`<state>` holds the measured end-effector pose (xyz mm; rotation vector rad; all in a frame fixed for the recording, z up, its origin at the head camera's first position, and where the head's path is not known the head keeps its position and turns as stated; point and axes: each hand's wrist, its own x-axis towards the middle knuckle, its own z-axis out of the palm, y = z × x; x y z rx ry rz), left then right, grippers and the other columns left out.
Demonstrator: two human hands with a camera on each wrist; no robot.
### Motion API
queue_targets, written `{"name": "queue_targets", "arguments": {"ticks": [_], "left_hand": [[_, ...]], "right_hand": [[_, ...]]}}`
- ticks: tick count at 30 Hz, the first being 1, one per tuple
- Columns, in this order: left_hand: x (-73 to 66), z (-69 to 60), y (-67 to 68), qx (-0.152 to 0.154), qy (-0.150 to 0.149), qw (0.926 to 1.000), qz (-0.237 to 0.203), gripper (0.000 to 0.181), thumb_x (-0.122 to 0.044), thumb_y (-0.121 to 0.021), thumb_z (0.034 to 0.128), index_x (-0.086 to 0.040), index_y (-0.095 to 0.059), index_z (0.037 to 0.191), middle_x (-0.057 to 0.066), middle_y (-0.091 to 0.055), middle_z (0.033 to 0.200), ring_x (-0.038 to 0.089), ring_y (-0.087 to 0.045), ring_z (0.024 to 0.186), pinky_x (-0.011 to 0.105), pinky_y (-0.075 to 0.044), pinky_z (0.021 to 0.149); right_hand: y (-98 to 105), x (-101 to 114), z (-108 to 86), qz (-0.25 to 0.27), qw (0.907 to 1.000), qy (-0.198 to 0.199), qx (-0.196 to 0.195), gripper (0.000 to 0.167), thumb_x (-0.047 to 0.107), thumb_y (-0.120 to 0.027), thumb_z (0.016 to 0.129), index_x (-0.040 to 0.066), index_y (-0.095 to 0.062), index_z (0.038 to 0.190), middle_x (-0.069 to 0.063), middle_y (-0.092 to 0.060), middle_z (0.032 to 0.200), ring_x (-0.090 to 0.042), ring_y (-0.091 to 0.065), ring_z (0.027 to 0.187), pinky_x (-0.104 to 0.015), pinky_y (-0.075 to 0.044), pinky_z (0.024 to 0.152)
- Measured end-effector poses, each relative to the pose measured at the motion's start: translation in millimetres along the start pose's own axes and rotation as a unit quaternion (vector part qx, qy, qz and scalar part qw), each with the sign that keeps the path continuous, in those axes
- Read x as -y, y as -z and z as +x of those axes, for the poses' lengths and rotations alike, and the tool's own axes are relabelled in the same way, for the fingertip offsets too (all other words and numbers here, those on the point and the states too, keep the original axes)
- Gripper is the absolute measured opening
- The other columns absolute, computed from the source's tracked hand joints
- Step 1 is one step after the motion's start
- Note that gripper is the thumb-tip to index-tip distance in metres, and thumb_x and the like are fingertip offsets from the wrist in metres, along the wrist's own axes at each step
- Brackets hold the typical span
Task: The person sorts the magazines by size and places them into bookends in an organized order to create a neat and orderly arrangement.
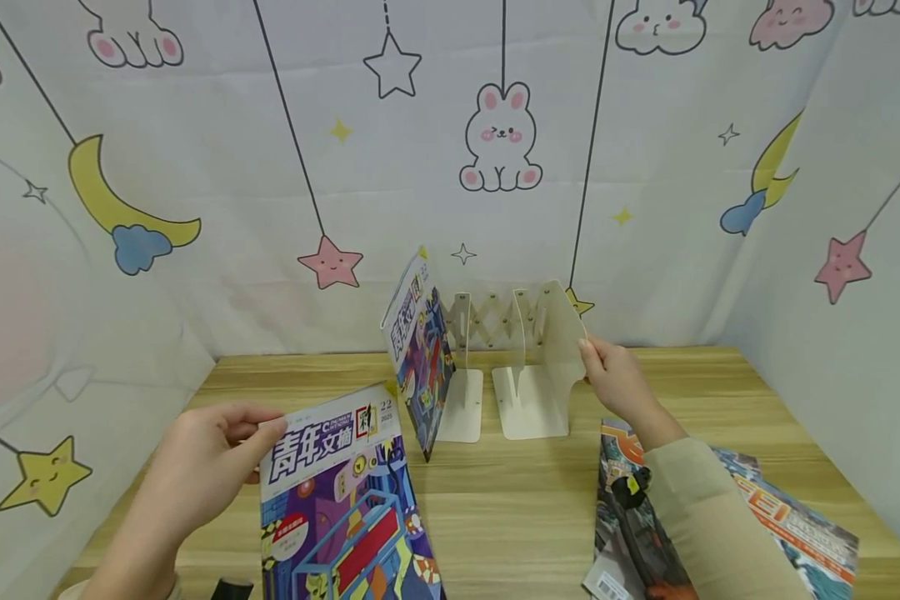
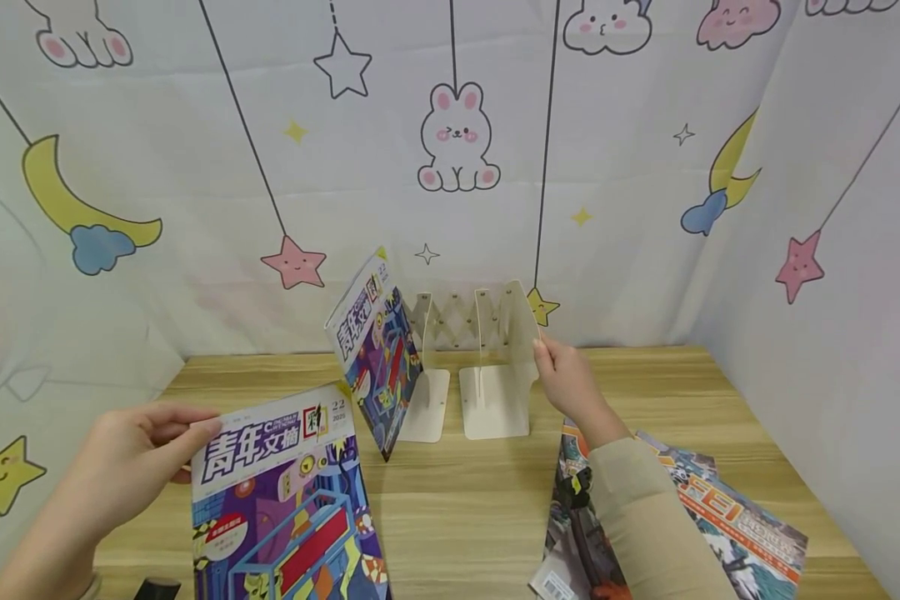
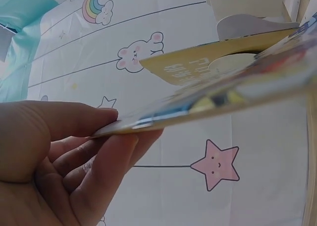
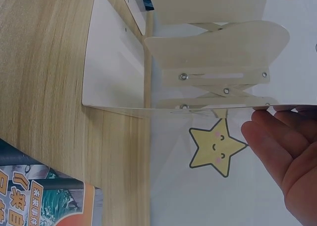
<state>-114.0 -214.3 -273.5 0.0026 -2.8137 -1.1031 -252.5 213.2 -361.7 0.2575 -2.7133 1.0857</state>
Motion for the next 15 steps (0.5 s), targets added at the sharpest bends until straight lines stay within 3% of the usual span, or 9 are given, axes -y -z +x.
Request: {"name": "queue_targets", "arguments": {"ticks": [6,15], "left_hand": [[-3.7,-3.3,0.9,-0.009,-0.004,1.0000,0.003,0.029,-0.027,-0.061,0.0929,-0.003,-0.069,0.107,0.005,-0.072,0.083,0.009,-0.063,0.063,0.022,-0.055,0.054],[-7.7,-6.7,1.8,-0.025,-0.013,0.9996,0.003,0.027,-0.024,-0.062,0.0924,-0.003,-0.069,0.107,0.006,-0.072,0.082,0.008,-0.062,0.061,0.021,-0.054,0.053]], "right_hand": [[-0.9,-1.0,-0.4,0.007,0.9999,-0.006,0.007,0.048,0.031,-0.034,0.104,0.003,-0.041,0.142,-0.021,-0.057,0.076,-0.033,-0.063,0.078,-0.029,-0.049,0.060],[-1.0,-1.3,0.2,0.005,1.0000,0.000,0.000,0.049,0.033,-0.034,0.103,0.001,-0.043,0.139,-0.020,-0.057,0.073,-0.021,-0.059,0.067,-0.030,-0.048,0.057]]}}
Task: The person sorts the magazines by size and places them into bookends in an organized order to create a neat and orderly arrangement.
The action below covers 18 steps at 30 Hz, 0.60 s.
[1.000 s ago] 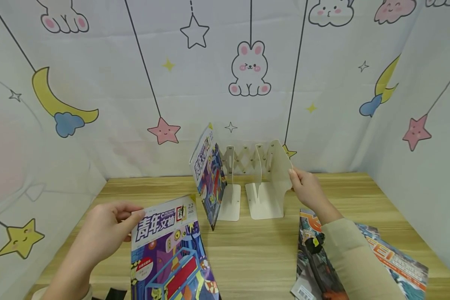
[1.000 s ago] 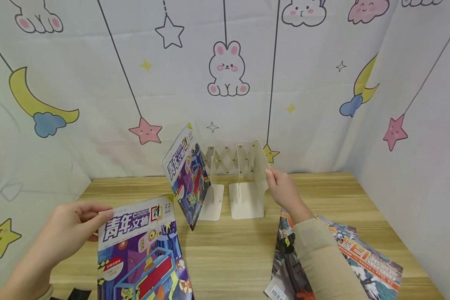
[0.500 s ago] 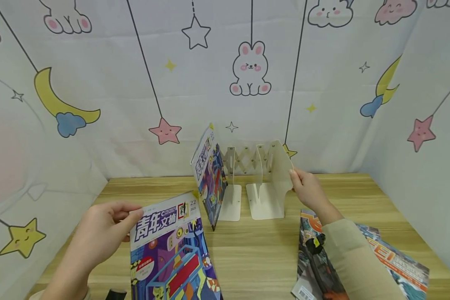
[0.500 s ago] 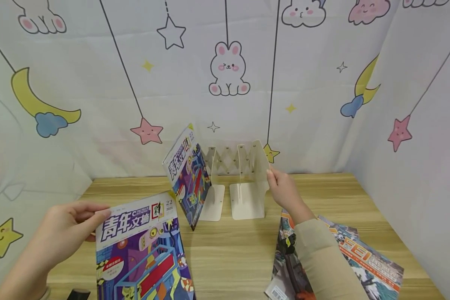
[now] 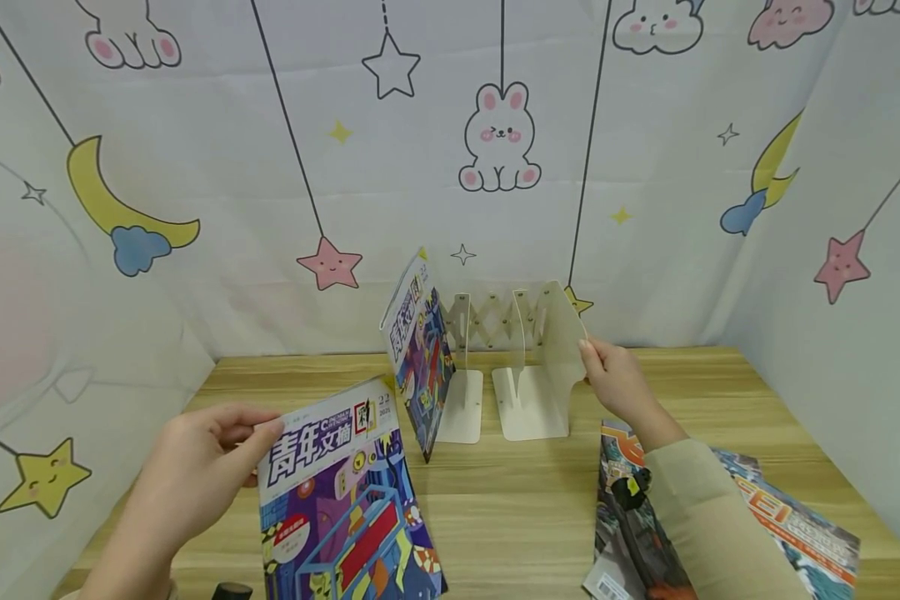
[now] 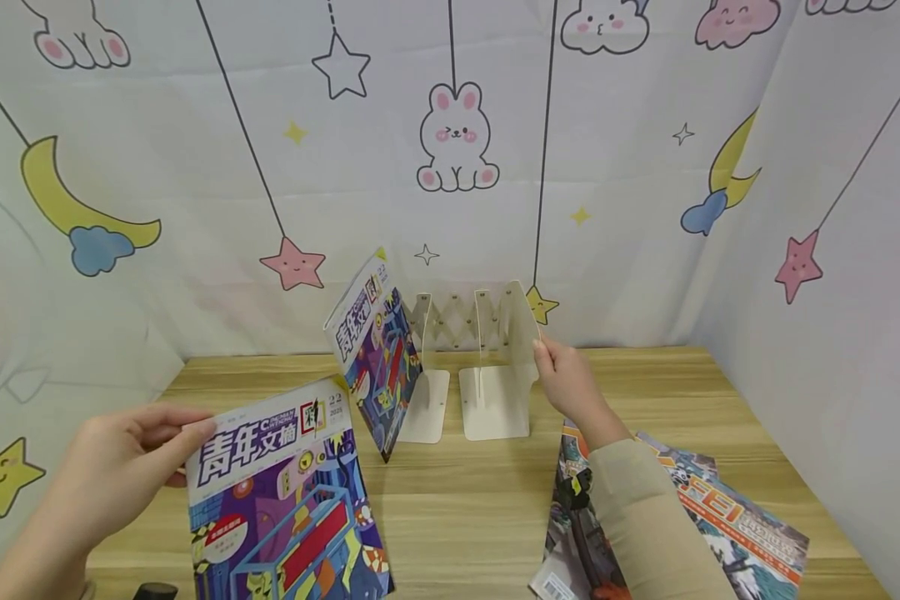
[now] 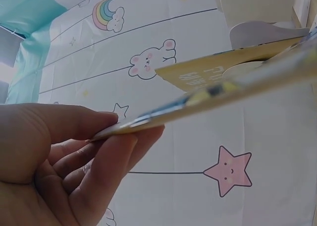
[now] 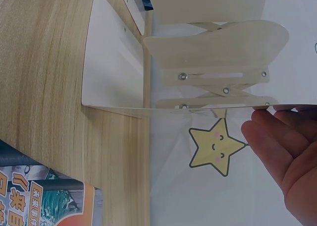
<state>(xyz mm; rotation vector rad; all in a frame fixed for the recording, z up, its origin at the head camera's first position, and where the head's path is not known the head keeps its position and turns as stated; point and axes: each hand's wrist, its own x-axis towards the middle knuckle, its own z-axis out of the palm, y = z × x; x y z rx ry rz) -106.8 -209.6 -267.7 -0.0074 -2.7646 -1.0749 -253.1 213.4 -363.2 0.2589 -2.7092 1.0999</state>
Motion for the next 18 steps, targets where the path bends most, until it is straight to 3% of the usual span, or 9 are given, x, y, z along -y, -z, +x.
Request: {"name": "queue_targets", "arguments": {"ticks": [12,18], "left_hand": [[-4.4,-6.0,1.1,-0.020,0.012,0.9997,-0.005,0.029,-0.023,-0.062,0.0920,-0.001,-0.067,0.109,0.010,-0.073,0.084,0.008,-0.063,0.062,0.019,-0.054,0.052],[-5.9,-8.5,1.4,-0.041,-0.005,0.9992,-0.001,0.026,-0.022,-0.062,0.0923,-0.001,-0.068,0.107,0.010,-0.073,0.083,0.006,-0.064,0.060,0.019,-0.054,0.052]], "right_hand": [[-0.4,0.6,-0.6,0.011,0.9999,-0.005,0.001,0.049,0.032,-0.034,0.103,0.000,-0.042,0.140,-0.021,-0.057,0.075,-0.033,-0.063,0.076,-0.029,-0.049,0.058],[-0.2,0.3,-0.8,0.008,1.0000,-0.001,0.001,0.050,0.033,-0.034,0.103,0.000,-0.042,0.140,-0.021,-0.058,0.077,-0.034,-0.063,0.077,-0.029,-0.049,0.059]]}}
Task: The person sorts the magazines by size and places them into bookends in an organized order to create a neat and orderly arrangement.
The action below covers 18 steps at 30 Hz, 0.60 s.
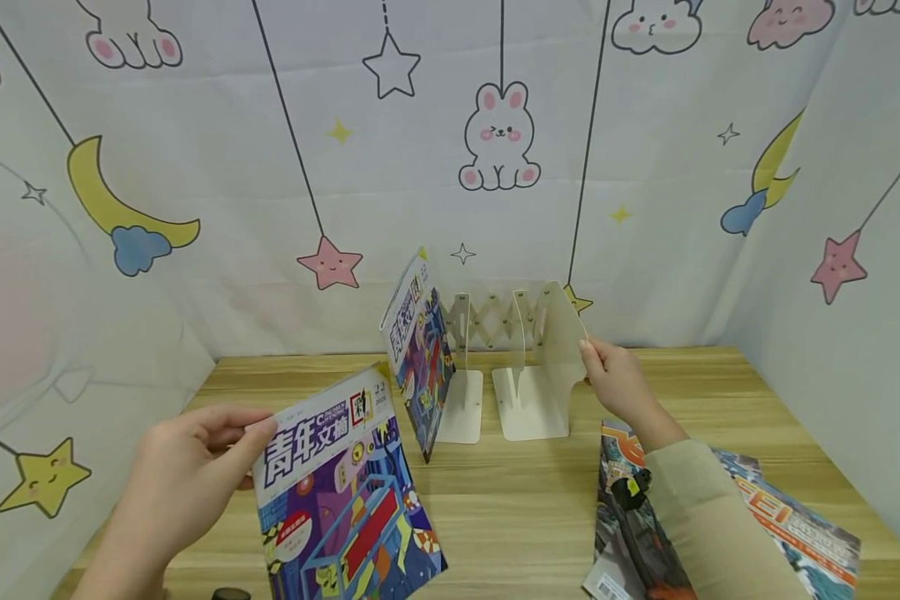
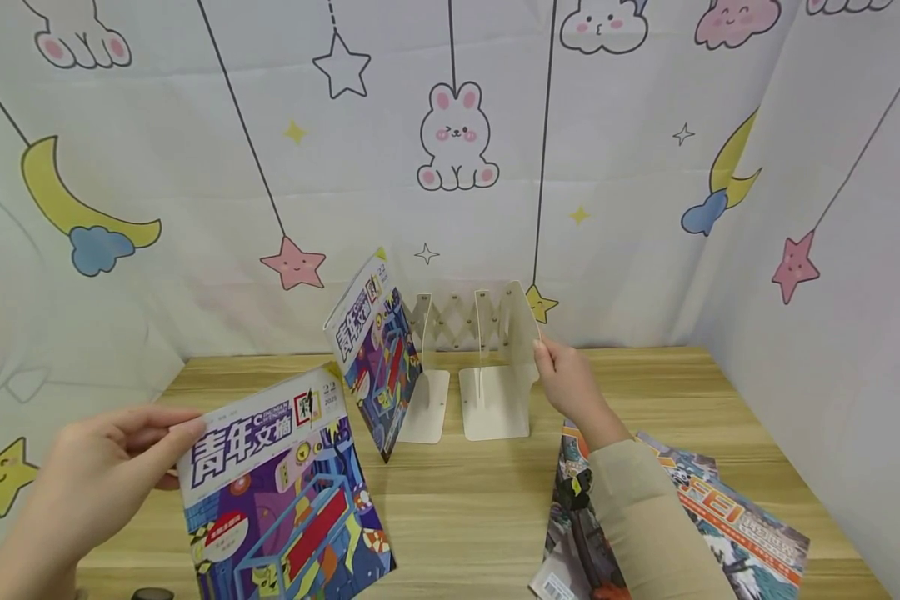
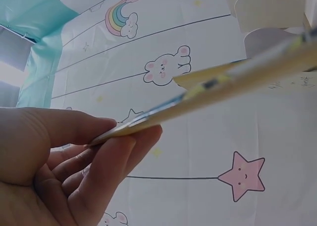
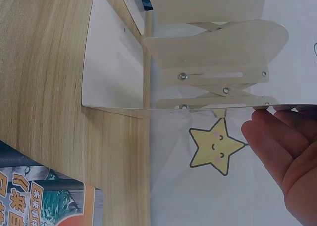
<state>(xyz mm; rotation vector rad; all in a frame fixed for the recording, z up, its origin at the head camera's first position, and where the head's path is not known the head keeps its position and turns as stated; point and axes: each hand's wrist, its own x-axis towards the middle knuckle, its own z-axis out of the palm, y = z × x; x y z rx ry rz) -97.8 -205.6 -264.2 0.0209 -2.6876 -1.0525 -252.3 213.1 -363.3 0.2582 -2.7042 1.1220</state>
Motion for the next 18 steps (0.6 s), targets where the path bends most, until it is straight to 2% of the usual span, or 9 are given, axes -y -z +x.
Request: {"name": "queue_targets", "arguments": {"ticks": [7,18], "left_hand": [[-2.6,-2.2,0.8,-0.011,-0.003,0.9998,-0.019,0.027,-0.020,-0.061,0.0925,0.001,-0.067,0.108,0.014,-0.073,0.088,0.004,-0.065,0.061,0.019,-0.054,0.053],[-6.6,-6.0,2.3,-0.045,-0.016,0.9989,-0.002,0.025,-0.022,-0.061,0.0924,-0.002,-0.069,0.105,0.013,-0.073,0.087,0.003,-0.064,0.058,0.019,-0.053,0.050]], "right_hand": [[0.4,-0.1,-0.2,-0.008,0.9999,0.003,-0.011,0.050,0.033,-0.034,0.103,-0.003,-0.046,0.136,-0.017,-0.056,0.070,-0.035,-0.065,0.077,-0.030,-0.051,0.059],[0.5,1.0,-0.6,-0.013,0.9999,0.002,-0.010,0.050,0.033,-0.034,0.103,-0.002,-0.047,0.136,-0.019,-0.058,0.073,-0.034,-0.064,0.075,-0.029,-0.048,0.057]]}}
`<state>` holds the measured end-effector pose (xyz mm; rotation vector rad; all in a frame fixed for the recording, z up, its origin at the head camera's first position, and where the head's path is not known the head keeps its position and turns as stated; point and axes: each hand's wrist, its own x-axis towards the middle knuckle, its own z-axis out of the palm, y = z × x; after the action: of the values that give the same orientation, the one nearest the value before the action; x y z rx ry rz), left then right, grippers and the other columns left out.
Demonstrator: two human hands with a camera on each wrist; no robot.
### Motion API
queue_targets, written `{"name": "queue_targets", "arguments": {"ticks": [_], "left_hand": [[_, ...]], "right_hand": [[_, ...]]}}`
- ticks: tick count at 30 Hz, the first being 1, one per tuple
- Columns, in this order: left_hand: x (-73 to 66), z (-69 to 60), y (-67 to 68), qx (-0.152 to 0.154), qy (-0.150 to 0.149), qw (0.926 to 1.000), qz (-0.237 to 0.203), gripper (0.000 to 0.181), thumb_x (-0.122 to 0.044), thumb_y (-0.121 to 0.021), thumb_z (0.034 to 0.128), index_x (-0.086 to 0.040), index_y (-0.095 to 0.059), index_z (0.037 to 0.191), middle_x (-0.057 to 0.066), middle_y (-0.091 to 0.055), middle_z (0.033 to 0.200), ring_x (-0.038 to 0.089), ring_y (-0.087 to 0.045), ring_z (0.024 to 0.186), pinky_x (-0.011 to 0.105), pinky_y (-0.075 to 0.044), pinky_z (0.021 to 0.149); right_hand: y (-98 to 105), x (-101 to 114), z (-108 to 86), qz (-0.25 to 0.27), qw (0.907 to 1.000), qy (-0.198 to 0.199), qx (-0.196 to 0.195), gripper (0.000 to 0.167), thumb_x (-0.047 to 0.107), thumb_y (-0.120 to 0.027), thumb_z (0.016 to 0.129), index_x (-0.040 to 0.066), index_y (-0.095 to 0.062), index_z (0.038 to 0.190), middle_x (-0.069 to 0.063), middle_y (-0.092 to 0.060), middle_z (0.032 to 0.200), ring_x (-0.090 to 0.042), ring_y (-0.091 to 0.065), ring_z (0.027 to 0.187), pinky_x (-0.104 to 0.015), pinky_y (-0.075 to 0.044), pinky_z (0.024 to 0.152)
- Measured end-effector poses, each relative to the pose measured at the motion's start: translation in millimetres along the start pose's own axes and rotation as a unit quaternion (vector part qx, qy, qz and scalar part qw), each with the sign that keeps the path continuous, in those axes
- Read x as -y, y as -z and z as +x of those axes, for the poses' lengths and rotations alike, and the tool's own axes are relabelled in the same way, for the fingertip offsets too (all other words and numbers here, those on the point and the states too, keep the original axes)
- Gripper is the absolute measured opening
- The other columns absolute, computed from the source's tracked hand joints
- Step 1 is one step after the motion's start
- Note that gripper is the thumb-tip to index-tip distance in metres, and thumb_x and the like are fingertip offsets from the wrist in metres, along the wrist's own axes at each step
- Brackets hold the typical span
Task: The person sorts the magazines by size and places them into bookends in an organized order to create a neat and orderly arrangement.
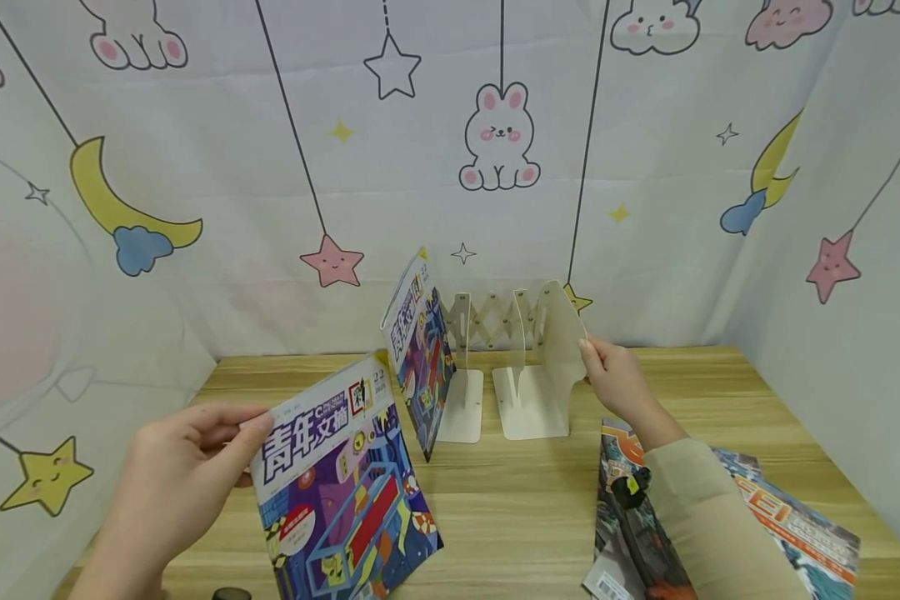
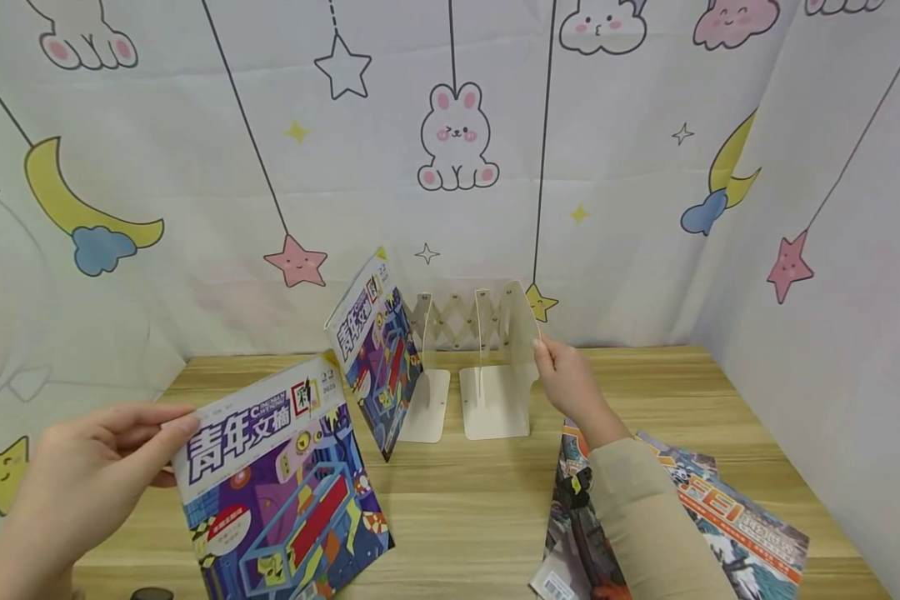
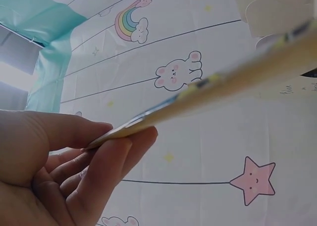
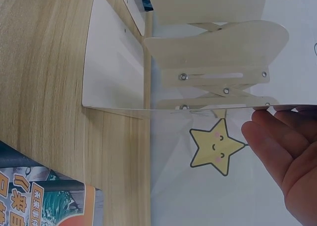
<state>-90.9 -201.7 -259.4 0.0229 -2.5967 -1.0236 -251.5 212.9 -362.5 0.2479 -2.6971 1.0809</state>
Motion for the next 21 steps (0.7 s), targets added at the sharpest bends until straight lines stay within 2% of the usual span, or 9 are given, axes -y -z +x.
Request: {"name": "queue_targets", "arguments": {"ticks": [5,14,21], "left_hand": [[-2.3,-0.9,1.1,-0.020,-0.007,0.9997,0.015,0.023,-0.024,-0.062,0.0922,-0.005,-0.070,0.104,0.011,-0.073,0.086,0.004,-0.063,0.057,0.020,-0.053,0.050],[-4.8,-5.5,3.3,-0.050,-0.027,0.9983,0.012,0.021,-0.023,-0.063,0.0915,-0.007,-0.071,0.100,0.011,-0.073,0.082,0.002,-0.062,0.053,0.019,-0.052,0.049],[-8.0,-8.3,5.2,-0.058,-0.017,0.9982,0.004,0.023,-0.025,-0.064,0.0907,-0.006,-0.071,0.101,0.012,-0.073,0.083,0.000,-0.062,0.053,0.019,-0.053,0.050]], "right_hand": [[0.3,1.0,0.6,-0.001,1.0000,0.000,0.003,0.048,0.031,-0.034,0.104,-0.002,-0.049,0.135,-0.019,-0.058,0.073,-0.033,-0.063,0.075,-0.029,-0.048,0.058],[0.5,0.8,1.3,0.005,1.0000,-0.005,0.005,0.048,0.030,-0.035,0.104,-0.003,-0.047,0.136,-0.018,-0.056,0.072,-0.034,-0.064,0.077,-0.031,-0.051,0.060],[0.1,-0.6,1.4,0.009,0.9999,-0.009,0.007,0.052,0.034,-0.033,0.103,-0.004,-0.046,0.136,-0.015,-0.055,0.071,-0.035,-0.065,0.080,-0.033,-0.053,0.062]]}}
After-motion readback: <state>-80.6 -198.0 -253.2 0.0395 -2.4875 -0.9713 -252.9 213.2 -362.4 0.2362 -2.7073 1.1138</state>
